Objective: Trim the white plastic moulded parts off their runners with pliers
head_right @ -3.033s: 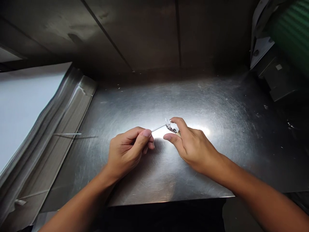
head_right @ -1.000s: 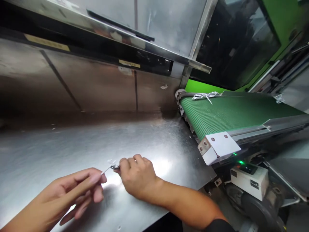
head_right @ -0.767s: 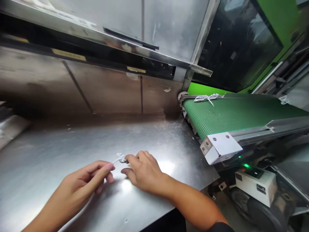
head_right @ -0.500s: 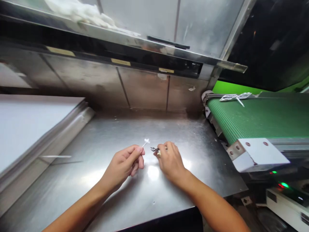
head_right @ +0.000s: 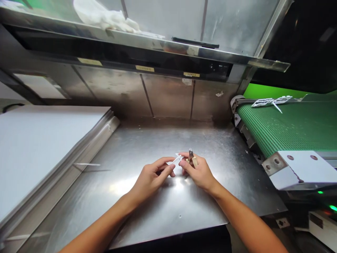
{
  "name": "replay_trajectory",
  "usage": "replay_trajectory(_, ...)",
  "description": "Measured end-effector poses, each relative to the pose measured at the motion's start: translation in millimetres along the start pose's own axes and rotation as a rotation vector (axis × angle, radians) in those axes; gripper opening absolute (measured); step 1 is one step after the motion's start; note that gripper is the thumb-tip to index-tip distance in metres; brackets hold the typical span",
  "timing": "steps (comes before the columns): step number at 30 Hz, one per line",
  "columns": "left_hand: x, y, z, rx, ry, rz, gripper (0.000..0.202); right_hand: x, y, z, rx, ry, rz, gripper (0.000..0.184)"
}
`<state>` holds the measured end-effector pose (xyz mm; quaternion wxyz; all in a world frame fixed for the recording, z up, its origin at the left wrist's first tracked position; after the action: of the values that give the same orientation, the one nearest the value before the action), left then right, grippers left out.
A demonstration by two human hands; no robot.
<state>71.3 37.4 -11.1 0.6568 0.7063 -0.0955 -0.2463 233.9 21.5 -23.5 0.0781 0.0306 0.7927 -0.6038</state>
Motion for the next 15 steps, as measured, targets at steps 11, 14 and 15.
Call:
replay_trajectory(11, -6.4, -15, -4, -0.015, 0.072, -0.122, 0.034, 2, 2, 0, 0.019, 0.007, -0.108, 0.054)
replay_trajectory(14, -8.9, -19, -6, 0.008, 0.103, -0.202, 0.036, 3, 3, -4, -0.001, 0.060, -0.074, 0.049)
replay_trajectory(15, -11.0, -21, -7, 0.012, 0.117, -0.215, 0.039, 2, 2, -5, -0.016, 0.074, -0.047, 0.050)
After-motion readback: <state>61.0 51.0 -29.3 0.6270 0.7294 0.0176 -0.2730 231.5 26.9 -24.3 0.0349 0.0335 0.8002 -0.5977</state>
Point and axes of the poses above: each hand's wrist, its own z-axis away from the middle knuckle, its own x-axis out of the palm, y = z × x, the point moved 10 cm from there along -z, towards the middle knuckle, and after that the axes turned 9 degrees about -x, right-handed, at the moved point
